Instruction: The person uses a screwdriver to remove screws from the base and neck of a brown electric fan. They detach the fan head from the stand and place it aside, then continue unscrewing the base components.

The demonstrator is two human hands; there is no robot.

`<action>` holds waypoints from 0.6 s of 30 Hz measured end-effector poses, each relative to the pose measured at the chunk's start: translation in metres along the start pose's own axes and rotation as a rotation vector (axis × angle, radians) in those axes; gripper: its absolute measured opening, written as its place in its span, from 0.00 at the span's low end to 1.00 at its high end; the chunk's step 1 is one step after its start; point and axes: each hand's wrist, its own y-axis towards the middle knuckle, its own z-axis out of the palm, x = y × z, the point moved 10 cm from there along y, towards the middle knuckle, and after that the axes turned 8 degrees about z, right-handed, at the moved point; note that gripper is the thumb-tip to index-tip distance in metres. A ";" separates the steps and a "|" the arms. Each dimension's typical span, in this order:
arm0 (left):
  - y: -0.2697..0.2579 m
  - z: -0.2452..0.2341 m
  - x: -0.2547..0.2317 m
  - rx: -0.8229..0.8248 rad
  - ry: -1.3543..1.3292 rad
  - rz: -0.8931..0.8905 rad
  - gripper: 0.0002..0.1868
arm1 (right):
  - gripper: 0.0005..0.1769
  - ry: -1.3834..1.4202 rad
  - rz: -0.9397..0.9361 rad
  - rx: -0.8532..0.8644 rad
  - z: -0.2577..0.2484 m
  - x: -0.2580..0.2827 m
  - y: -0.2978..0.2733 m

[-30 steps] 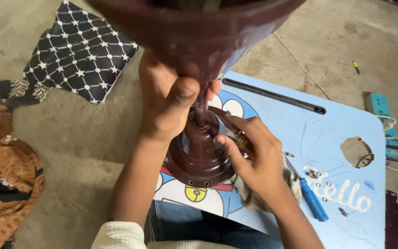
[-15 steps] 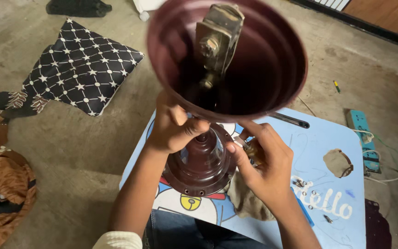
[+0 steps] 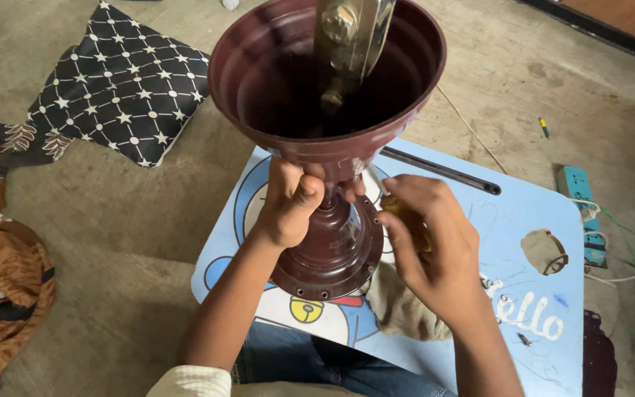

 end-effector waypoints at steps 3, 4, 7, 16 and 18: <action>0.002 0.000 0.002 -0.016 0.081 0.015 0.44 | 0.20 -0.018 -0.079 -0.041 -0.003 0.011 -0.001; 0.003 0.000 0.002 -0.026 0.086 0.031 0.43 | 0.20 -0.015 -0.094 -0.063 -0.006 0.014 -0.001; 0.003 -0.001 0.000 -0.041 0.105 0.071 0.42 | 0.22 -0.056 -0.132 -0.097 -0.011 0.022 -0.003; 0.001 0.007 0.001 -0.051 0.132 0.150 0.38 | 0.16 0.136 -0.072 -0.193 0.007 -0.002 0.007; -0.001 0.009 0.007 -0.061 0.068 0.128 0.40 | 0.12 0.227 -0.046 -0.254 0.009 -0.011 0.007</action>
